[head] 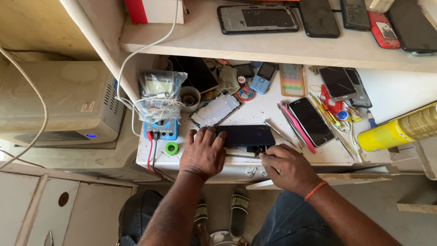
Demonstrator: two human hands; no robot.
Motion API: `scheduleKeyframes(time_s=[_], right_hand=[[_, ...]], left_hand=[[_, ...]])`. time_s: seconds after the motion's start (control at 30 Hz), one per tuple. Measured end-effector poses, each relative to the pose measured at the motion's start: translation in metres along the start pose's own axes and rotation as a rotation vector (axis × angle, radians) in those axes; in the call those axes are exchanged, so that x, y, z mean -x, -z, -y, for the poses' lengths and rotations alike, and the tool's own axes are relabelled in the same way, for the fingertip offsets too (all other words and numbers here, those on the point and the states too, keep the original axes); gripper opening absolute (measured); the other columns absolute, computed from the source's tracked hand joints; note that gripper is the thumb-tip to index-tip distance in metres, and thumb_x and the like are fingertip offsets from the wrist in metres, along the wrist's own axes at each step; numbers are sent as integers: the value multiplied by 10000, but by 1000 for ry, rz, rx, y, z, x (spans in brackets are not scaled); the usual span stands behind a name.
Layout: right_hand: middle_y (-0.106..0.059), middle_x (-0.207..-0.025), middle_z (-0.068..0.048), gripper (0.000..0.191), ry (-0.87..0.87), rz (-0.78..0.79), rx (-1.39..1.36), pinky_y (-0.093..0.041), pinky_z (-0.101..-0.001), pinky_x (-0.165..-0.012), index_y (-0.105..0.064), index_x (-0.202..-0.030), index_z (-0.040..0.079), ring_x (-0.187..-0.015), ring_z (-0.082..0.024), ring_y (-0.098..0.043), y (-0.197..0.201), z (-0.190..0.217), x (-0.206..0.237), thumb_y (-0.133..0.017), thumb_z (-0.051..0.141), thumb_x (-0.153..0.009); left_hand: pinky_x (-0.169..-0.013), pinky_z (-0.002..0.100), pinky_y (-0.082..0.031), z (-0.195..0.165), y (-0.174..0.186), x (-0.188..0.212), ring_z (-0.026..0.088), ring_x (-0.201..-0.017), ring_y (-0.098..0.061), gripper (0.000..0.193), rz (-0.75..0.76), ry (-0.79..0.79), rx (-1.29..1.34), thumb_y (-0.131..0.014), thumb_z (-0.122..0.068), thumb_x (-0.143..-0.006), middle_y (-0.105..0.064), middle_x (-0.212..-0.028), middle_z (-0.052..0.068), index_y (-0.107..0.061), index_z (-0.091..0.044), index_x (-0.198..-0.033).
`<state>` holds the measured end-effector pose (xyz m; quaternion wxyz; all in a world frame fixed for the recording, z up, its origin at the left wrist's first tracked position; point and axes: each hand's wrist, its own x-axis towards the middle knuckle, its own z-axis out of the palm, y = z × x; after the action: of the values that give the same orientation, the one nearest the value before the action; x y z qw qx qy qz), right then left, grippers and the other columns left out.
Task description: The person cleans a disassembled smartphone motherboard with a pink toothbrush, then uses a screwdriver to work on the phone's internal components and pries at the frame. They reposition the phone parts on the bench and finally hold up the assembled phone with both hands.
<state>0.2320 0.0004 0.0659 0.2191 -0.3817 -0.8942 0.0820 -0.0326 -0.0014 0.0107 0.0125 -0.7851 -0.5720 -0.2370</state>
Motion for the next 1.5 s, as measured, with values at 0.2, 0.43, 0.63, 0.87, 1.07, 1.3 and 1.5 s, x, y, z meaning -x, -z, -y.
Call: scheduleKeyframes(time_s=[0.2,0.43,0.63,0.87,1.07,1.3,1.5], right_hand=[[-679,-908,-64,151,128,47,-28,-558,-388,-768,-770,-958,63,-858,-246,-673,15,-2,-7,-717,68,-817],[-636,-812,-62,188,153,158,-18,-547,-397,-698,-793,-979,93,-774,-249,-655,24,-10,-15,-712,62,-811],[-637,-731,-67,245,175,262,136,-531,-446,-656,-800,-1007,112,-727,-277,-659,24,-13,-17,-678,105,-796],[-699,-806,-103,127,64,464,220,-544,-495,-744,-744,-819,91,-816,-330,-693,14,-8,-30,-641,153,-778],[-705,-812,-119,159,-37,543,146,-538,-502,-780,-688,-720,64,-842,-354,-689,3,-7,-37,-649,199,-795],[-732,-850,-53,221,-120,80,-48,-586,-411,-717,-787,-998,138,-793,-263,-729,20,-14,-8,-703,171,-797],[-618,-1252,-111,573,-340,-25,-109,-578,-364,-839,-674,-1284,103,-955,-252,-700,9,-15,-6,-824,256,-752]], left_hand=[[-1058,545,-338,0,0,-1,332,-1264,-517,518,36,2,-17,-605,-340,-864,-594,-1311,137,-575,-144,-1343],[-1059,541,-346,1,-1,0,334,-1265,-521,517,23,-5,-12,-604,-336,-870,-592,-1314,140,-575,-137,-1346],[-1058,549,-347,1,-2,0,336,-1263,-524,521,19,-6,-10,-611,-336,-864,-593,-1311,140,-573,-138,-1344],[-1058,556,-345,3,-4,0,334,-1273,-515,527,36,-10,-25,-601,-340,-864,-588,-1328,141,-569,-138,-1350],[-1071,541,-341,4,-4,1,326,-1282,-506,524,30,-6,-14,-598,-338,-875,-584,-1345,139,-570,-131,-1356],[-1051,538,-334,5,-4,-1,328,-1272,-504,514,-22,-29,1,-606,-347,-862,-573,-1381,142,-575,-132,-1328],[-1070,538,-325,7,-5,1,331,-1280,-505,502,18,-20,47,-590,-328,-892,-584,-1359,129,-571,-121,-1349]])
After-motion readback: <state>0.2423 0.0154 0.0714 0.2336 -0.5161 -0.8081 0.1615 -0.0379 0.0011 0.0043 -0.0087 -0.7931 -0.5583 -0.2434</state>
